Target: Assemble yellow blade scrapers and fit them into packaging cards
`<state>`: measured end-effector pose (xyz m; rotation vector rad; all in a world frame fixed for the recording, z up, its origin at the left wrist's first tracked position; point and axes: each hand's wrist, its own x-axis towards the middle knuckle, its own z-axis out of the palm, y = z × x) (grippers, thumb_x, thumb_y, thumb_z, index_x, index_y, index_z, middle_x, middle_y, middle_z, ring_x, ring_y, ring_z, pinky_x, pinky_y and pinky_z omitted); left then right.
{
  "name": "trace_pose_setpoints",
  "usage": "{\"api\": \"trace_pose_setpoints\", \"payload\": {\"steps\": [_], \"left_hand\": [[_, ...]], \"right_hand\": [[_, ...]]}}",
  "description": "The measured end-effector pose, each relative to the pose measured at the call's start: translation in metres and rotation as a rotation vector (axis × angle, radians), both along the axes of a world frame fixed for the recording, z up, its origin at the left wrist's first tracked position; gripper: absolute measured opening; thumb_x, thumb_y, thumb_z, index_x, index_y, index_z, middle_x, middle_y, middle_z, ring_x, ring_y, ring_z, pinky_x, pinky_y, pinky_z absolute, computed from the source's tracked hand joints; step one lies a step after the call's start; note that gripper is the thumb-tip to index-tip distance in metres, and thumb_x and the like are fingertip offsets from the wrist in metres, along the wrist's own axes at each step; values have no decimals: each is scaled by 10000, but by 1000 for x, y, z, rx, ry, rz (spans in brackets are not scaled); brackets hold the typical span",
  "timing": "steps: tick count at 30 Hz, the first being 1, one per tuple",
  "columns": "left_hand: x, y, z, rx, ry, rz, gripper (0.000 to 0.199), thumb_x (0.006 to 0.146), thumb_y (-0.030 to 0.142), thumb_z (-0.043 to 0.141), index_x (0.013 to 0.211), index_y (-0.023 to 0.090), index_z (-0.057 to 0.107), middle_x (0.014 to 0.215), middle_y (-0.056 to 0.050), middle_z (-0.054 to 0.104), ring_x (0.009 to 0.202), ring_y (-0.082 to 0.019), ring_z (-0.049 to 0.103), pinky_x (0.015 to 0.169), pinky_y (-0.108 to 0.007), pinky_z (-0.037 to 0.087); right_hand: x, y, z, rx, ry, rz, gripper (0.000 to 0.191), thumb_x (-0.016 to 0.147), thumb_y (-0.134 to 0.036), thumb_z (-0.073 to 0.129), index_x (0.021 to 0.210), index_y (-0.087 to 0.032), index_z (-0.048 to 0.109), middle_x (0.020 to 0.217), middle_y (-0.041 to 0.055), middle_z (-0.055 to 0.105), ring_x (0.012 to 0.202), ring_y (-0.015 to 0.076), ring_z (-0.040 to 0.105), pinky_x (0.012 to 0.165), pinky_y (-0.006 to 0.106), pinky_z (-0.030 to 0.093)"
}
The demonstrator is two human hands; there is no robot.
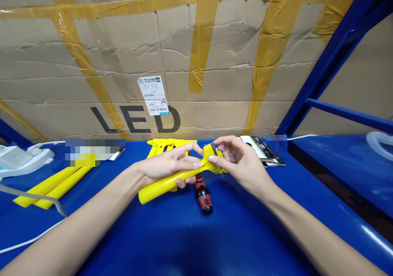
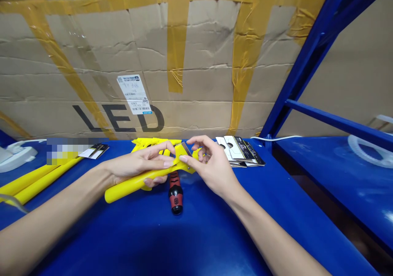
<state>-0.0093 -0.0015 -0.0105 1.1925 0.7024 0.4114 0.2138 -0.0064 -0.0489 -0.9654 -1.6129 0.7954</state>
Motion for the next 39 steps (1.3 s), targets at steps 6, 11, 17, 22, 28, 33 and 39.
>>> {"api": "trace_pose_setpoints", "payload": {"steps": [6, 11, 17, 22, 28, 33, 39], "left_hand": [[2, 0, -1, 30, -12, -8, 287, 903, 329, 717, 1059, 266, 484, 757, 45, 529, 591, -80, 546, 491, -149, 379], [2, 0, -2, 4, -29, -12, 249, 921, 300, 696, 1037, 261, 479, 756, 43, 522, 581, -75, 548, 477, -137, 368], [7, -1, 0, -21, -59, 61, 236, 927, 261, 683, 1044, 254, 478, 767, 41, 531, 563, -64, 546, 464, -126, 386], [5, 2, 1, -58, -147, 217, 269, 913, 209, 690, 1058, 260, 468, 725, 36, 533, 533, -64, 530, 443, -110, 360], [-23, -11, -6, -22, -233, 541, 305, 892, 129, 679, 1075, 252, 468, 793, 5, 578, 505, -50, 517, 425, -104, 346], [-33, -23, -8, -30, -261, 594, 271, 909, 110, 642, 1076, 242, 474, 759, -3, 577, 508, -59, 517, 434, -106, 374], [-37, -28, 1, -4, -326, 644, 225, 908, 70, 611, 1037, 227, 513, 787, -19, 580, 540, -69, 533, 418, -96, 378]], "right_hand": [[1, 1, -1, -9, -6, 7, 399, 744, -465, 835, 1017, -207, 698, 838, 16, 628, 667, 146, 502, 582, 281, 423], [5, 3, 1, 17, -53, -1, 407, 743, -480, 834, 1018, -211, 702, 831, 9, 599, 646, 135, 458, 567, 277, 402], [-1, 0, -1, 23, -82, -92, 413, 779, -463, 799, 1072, -206, 662, 879, 11, 588, 607, 116, 442, 550, 273, 387], [-5, -12, 7, 137, -87, -204, 261, 885, -420, 689, 897, -226, 515, 713, -42, 481, 573, 117, 430, 528, 261, 373], [-10, -36, 17, 159, -833, 263, 274, 952, -524, 598, 1007, -264, 666, 757, -10, 658, 654, 165, 568, 585, 294, 313], [-20, -39, 9, 49, -927, 358, 400, 990, -587, 487, 1008, -257, 711, 823, 20, 695, 691, 174, 601, 583, 292, 305], [-16, -34, 12, 38, -795, 323, 179, 991, -366, 539, 995, -234, 659, 830, 3, 683, 732, 156, 598, 646, 288, 379]]}}
